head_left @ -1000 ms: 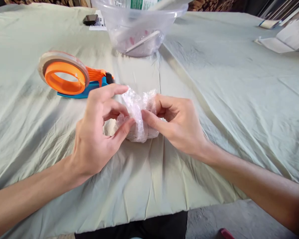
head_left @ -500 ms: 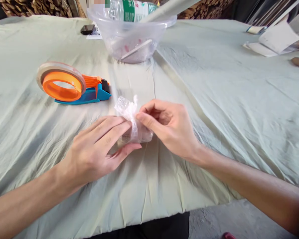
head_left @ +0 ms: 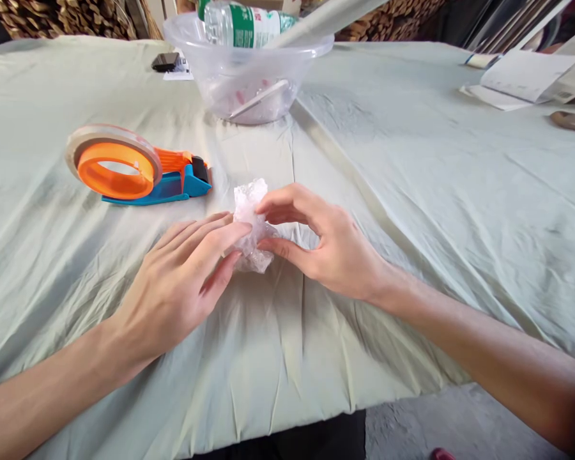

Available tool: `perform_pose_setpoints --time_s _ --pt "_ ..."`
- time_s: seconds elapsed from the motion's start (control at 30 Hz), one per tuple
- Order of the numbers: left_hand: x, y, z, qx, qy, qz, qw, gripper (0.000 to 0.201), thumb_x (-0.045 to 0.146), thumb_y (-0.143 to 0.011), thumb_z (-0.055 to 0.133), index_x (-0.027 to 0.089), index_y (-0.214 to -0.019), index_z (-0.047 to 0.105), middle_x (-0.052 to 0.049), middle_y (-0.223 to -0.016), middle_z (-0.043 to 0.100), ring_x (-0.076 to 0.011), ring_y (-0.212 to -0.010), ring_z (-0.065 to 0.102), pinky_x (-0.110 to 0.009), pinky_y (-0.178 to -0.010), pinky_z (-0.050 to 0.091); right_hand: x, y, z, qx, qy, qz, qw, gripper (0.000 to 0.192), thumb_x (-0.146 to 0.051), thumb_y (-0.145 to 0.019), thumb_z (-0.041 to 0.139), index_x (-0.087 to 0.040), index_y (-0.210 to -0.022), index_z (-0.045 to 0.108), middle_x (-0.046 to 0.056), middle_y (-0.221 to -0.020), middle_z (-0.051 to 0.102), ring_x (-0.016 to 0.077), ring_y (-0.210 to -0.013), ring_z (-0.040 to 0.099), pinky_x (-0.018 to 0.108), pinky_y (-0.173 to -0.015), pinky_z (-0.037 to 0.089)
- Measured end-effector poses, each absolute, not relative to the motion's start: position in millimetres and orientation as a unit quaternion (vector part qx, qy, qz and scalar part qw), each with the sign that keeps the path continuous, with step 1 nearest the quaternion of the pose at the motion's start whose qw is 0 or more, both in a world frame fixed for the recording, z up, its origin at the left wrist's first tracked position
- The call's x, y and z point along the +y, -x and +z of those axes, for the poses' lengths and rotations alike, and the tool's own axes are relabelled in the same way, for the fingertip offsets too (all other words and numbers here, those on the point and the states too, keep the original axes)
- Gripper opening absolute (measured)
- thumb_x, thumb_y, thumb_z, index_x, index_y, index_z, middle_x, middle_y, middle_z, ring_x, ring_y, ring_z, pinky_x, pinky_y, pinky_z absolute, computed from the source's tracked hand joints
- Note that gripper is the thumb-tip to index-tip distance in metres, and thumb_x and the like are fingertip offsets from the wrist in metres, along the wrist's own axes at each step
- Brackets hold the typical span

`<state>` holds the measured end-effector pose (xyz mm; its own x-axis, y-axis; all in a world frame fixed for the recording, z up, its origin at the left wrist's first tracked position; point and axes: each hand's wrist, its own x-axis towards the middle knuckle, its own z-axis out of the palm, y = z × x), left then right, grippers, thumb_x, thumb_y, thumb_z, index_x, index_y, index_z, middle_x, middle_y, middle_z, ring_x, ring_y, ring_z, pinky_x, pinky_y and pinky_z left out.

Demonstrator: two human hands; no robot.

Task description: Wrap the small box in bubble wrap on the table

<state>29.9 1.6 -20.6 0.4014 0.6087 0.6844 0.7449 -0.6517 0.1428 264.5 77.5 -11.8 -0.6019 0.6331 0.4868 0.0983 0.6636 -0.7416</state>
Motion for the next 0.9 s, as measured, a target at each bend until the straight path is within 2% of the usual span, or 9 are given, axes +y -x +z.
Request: perform_pose_setpoints --time_s 0.1,0.17,0.23,0.33,0.47,0.6,0.7,0.77,0.9 --pt "1.2 -27.5 -18.1 -0.407 0.829 -0.371 0.095 0.029 0.011 -0.105 0.071 0.014 -0.133 0.072 -0.017 -0.139 0.077 -0.0251 -0.122 0.080 -0.038 -0.107 0.066 77.5 -266.3 -12.5 -0.826 0.241 0.329 0.389 0.020 -0.027 -0.105 0.078 -0.024 -0.123 0.071 0.004 -0.127 0.077 0.0186 -0.113 0.076 0.042 -0.109 0.065" --pt "1.3 -26.3 -16.9 -0.405 0.830 -0.378 0.066 0.030 0.014 -0.106 0.071 0.015 -0.136 0.071 -0.021 -0.158 0.065 -0.0231 -0.123 0.079 -0.037 -0.110 0.065 79.1 -269.0 -12.0 -0.841 0.252 0.285 0.385 0.015 -0.029 -0.105 0.077 -0.024 -0.119 0.076 0.008 -0.136 0.075 0.0223 -0.119 0.074 0.045 -0.106 0.065" --pt "2.5 -25.5 -17.3 -0.403 0.837 -0.366 0.045 0.035 0.016 -0.106 0.070 0.018 -0.141 0.067 -0.021 -0.169 0.055 -0.0240 -0.128 0.077 -0.039 -0.112 0.065 81.3 -272.0 -10.8 -0.855 0.249 0.250 0.379 0.014 -0.026 -0.104 0.077 -0.022 -0.118 0.078 0.011 -0.142 0.072 0.0251 -0.127 0.072 0.047 -0.110 0.062" --pt "7.1 -23.8 -20.4 -0.405 0.848 -0.340 0.017 0.046 0.017 -0.106 0.070 0.022 -0.150 0.056 -0.015 -0.164 0.063 -0.0276 -0.136 0.073 -0.043 -0.112 0.065 84.6 -274.7 -8.6 -0.868 0.231 0.265 0.351 0.018 -0.023 -0.106 0.072 -0.019 -0.123 0.076 0.009 -0.132 0.078 0.0232 -0.122 0.073 0.044 -0.112 0.060" --pt "13.4 -20.7 -23.4 -0.394 0.857 -0.330 0.031 0.050 0.029 -0.105 0.072 0.023 -0.151 0.053 -0.011 -0.141 0.076 -0.0295 -0.122 0.075 -0.042 -0.103 0.063 90.4 -273.8 -3.9 -0.861 0.224 0.336 0.310 0.017 -0.025 -0.106 0.071 -0.021 -0.123 0.072 0.004 -0.124 0.080 0.0193 -0.116 0.074 0.038 -0.108 0.061" --pt "16.0 -21.2 -20.9 -0.409 0.861 -0.291 0.074 0.051 0.037 -0.107 0.067 0.022 -0.154 0.054 -0.012 -0.138 0.073 -0.0335 -0.129 0.070 -0.046 -0.111 0.055 97.9 -280.3 13.5 -0.848 0.250 0.396 0.247 0.023 -0.028 -0.108 0.070 -0.020 -0.129 0.066 0.006 -0.131 0.079 0.0198 -0.124 0.076 0.037 -0.108 0.063" --pt "18.8 -22.5 -17.3 -0.416 0.865 -0.278 0.039 0.046 0.042 -0.109 0.061 0.015 -0.147 0.059 -0.014 -0.136 0.070 -0.0302 -0.125 0.071 -0.040 -0.101 0.058 90.5 -304.0 38.3 -0.871 0.303 0.313 0.224 0.025 -0.034 -0.113 0.065 -0.026 -0.137 0.065 0.002 -0.146 0.074 0.0178 -0.133 0.073 0.036 -0.116 0.061" --pt "20.9 -22.5 -15.9 -0.423 0.857 -0.294 0.012 0.052 0.053 -0.108 0.062 0.013 -0.141 0.063 -0.013 -0.131 0.070 -0.0274 -0.119 0.072 -0.037 -0.094 0.058 71.7 -331.0 53.0 -0.883 0.337 0.222 0.240 0.026 -0.040 -0.113 0.065 -0.026 -0.134 0.071 0.003 -0.139 0.077 0.0190 -0.128 0.074 0.038 -0.117 0.062" --pt "19.8 -22.1 -18.2 -0.431 0.840 -0.329 -0.019 0.061 0.065 -0.103 0.066 0.013 -0.136 0.066 -0.011 -0.129 0.072 -0.0262 -0.118 0.072 -0.037 -0.101 0.056 4.8 -401.2 53.4 -0.890 0.397 0.053 0.217 0.025 -0.034 -0.111 0.066 -0.030 -0.134 0.075 0.000 -0.127 0.083 0.0207 -0.113 0.082 0.036 -0.097 0.069"
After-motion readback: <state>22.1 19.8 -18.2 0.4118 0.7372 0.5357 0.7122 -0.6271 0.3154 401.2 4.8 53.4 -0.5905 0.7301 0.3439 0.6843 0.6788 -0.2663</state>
